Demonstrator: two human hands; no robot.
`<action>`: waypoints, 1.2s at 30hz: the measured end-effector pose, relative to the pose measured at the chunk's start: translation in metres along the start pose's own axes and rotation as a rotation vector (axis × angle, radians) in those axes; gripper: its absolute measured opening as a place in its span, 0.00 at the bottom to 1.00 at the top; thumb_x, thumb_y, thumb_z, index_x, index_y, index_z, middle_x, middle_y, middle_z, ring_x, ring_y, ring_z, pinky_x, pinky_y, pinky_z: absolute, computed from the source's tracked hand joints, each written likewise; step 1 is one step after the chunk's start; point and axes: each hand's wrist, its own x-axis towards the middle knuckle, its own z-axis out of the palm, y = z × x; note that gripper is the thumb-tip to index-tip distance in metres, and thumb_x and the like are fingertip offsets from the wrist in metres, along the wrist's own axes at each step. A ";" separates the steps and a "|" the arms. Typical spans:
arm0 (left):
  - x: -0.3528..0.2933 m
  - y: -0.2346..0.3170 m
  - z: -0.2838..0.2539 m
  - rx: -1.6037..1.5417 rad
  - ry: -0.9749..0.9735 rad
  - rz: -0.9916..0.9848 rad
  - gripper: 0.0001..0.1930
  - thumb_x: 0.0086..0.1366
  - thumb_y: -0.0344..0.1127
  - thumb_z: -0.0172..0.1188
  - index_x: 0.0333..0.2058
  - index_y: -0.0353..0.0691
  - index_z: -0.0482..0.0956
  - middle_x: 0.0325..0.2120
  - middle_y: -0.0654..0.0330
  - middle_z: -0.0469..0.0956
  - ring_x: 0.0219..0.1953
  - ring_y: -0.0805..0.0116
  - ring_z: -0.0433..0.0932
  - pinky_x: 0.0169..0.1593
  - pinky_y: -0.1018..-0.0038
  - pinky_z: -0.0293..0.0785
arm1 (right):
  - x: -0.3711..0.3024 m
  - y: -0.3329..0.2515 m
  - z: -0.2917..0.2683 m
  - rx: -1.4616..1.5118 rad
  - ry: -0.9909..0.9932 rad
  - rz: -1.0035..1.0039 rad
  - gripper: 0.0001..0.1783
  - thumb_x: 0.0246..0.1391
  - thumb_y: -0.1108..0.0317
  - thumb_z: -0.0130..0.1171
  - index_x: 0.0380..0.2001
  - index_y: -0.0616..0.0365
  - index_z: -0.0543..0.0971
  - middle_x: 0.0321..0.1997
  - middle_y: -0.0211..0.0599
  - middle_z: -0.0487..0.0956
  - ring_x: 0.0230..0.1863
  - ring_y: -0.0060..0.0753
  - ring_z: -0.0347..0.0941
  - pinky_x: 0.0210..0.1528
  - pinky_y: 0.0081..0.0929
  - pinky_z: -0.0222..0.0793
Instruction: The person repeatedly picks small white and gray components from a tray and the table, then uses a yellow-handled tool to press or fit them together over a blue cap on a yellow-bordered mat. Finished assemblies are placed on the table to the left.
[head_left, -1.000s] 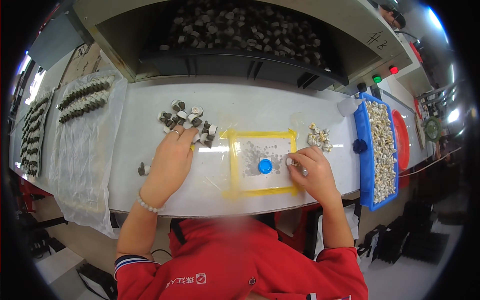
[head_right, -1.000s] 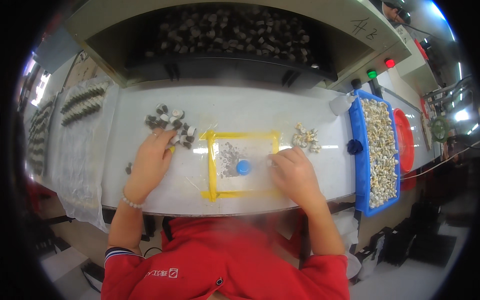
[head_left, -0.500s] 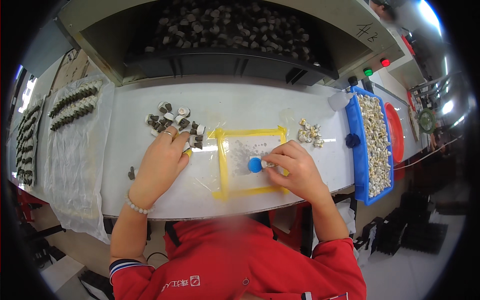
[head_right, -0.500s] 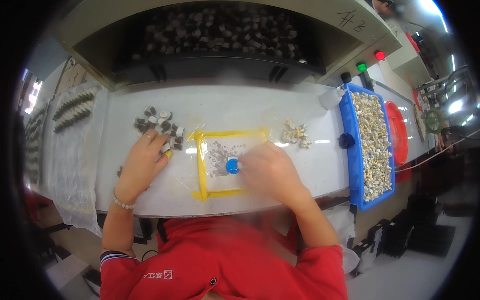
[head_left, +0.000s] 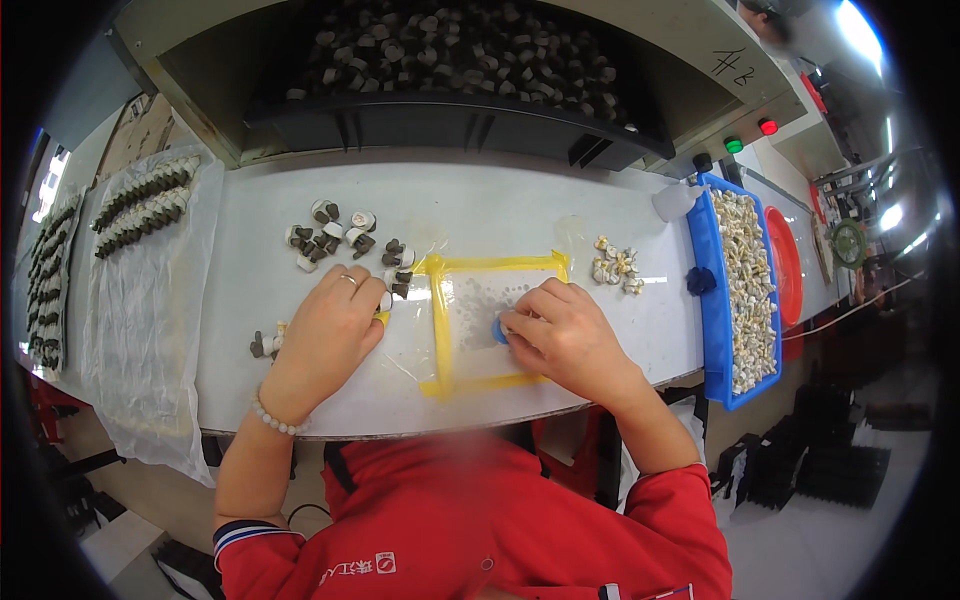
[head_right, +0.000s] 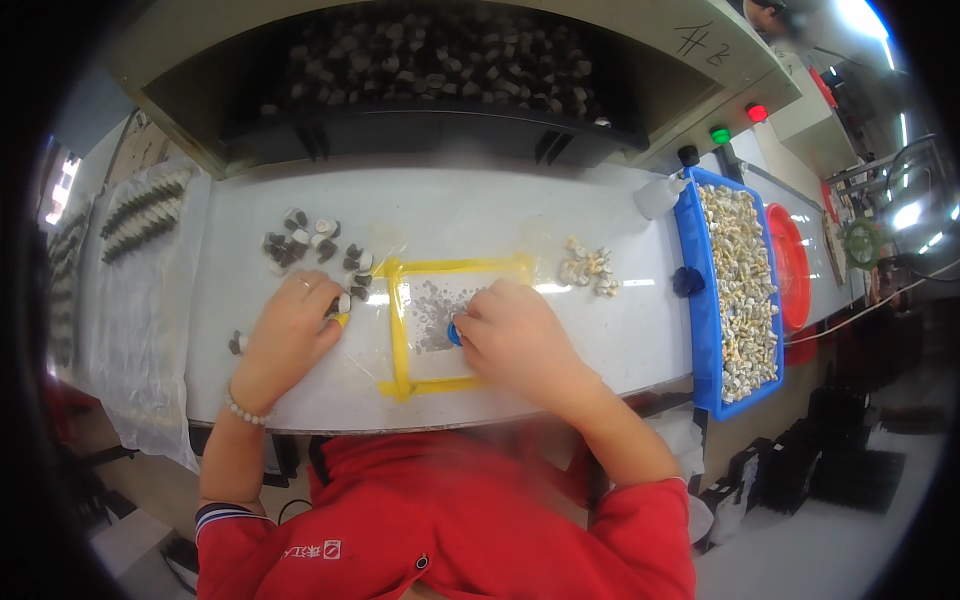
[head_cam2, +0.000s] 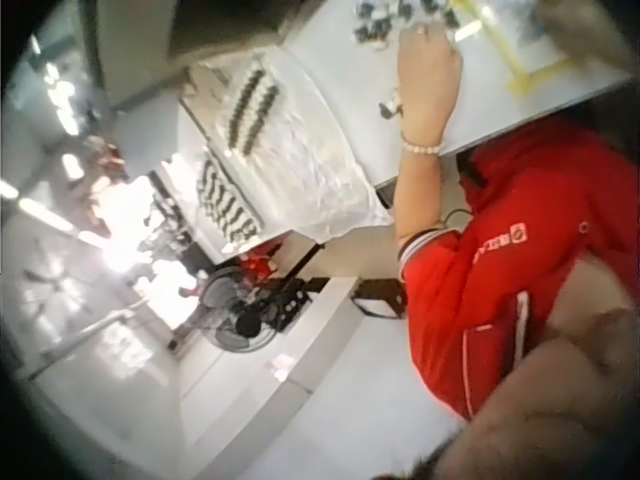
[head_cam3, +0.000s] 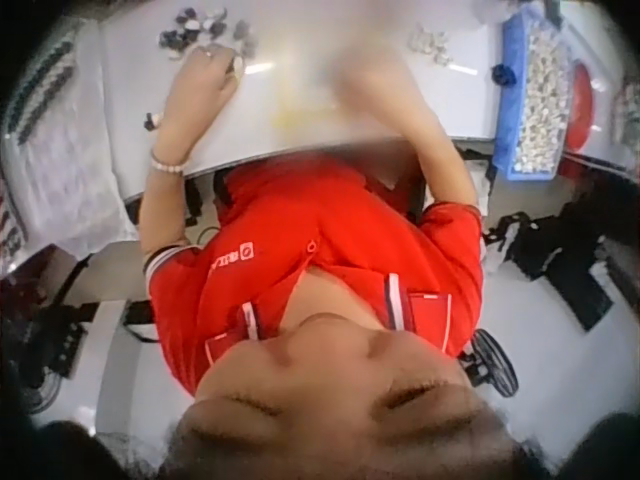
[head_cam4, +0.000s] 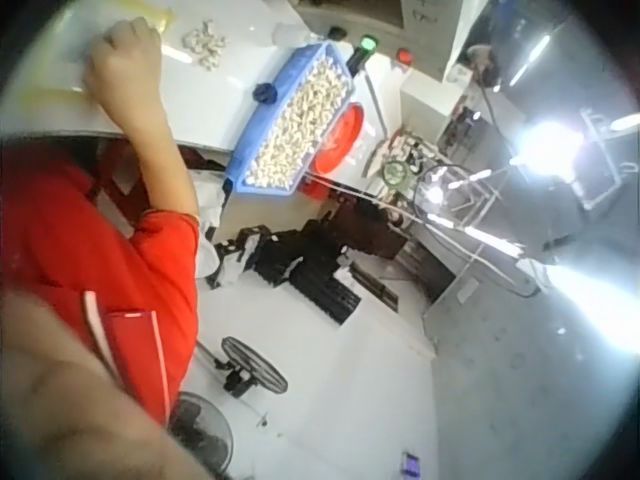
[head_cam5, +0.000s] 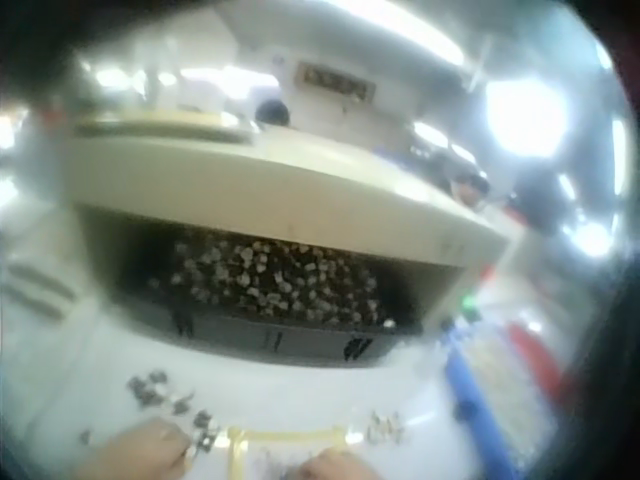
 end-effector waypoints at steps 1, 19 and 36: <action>-0.001 0.003 -0.001 -0.002 -0.051 -0.048 0.12 0.48 0.23 0.59 0.35 0.34 0.73 0.33 0.53 0.72 0.39 0.52 0.72 0.43 0.65 0.71 | 0.000 -0.001 -0.002 0.016 0.013 0.015 0.08 0.37 0.74 0.59 0.26 0.57 0.80 0.27 0.33 0.73 0.32 0.38 0.69 0.36 0.32 0.67; -0.038 0.054 0.045 -1.797 -0.025 -0.711 0.06 0.70 0.32 0.47 0.43 0.39 0.66 0.27 0.61 0.73 0.22 0.76 0.70 0.21 0.81 0.64 | -0.005 -0.001 -0.007 0.062 0.075 0.093 0.14 0.36 0.76 0.64 0.32 0.56 0.81 0.30 0.31 0.76 0.32 0.34 0.72 0.33 0.30 0.68; -0.042 0.065 0.052 -1.900 0.003 -0.720 0.05 0.66 0.30 0.54 0.38 0.39 0.68 0.31 0.58 0.76 0.28 0.70 0.76 0.29 0.76 0.74 | -0.009 0.000 0.002 0.098 0.102 0.154 0.14 0.33 0.76 0.63 0.30 0.55 0.81 0.29 0.34 0.77 0.31 0.38 0.74 0.33 0.33 0.71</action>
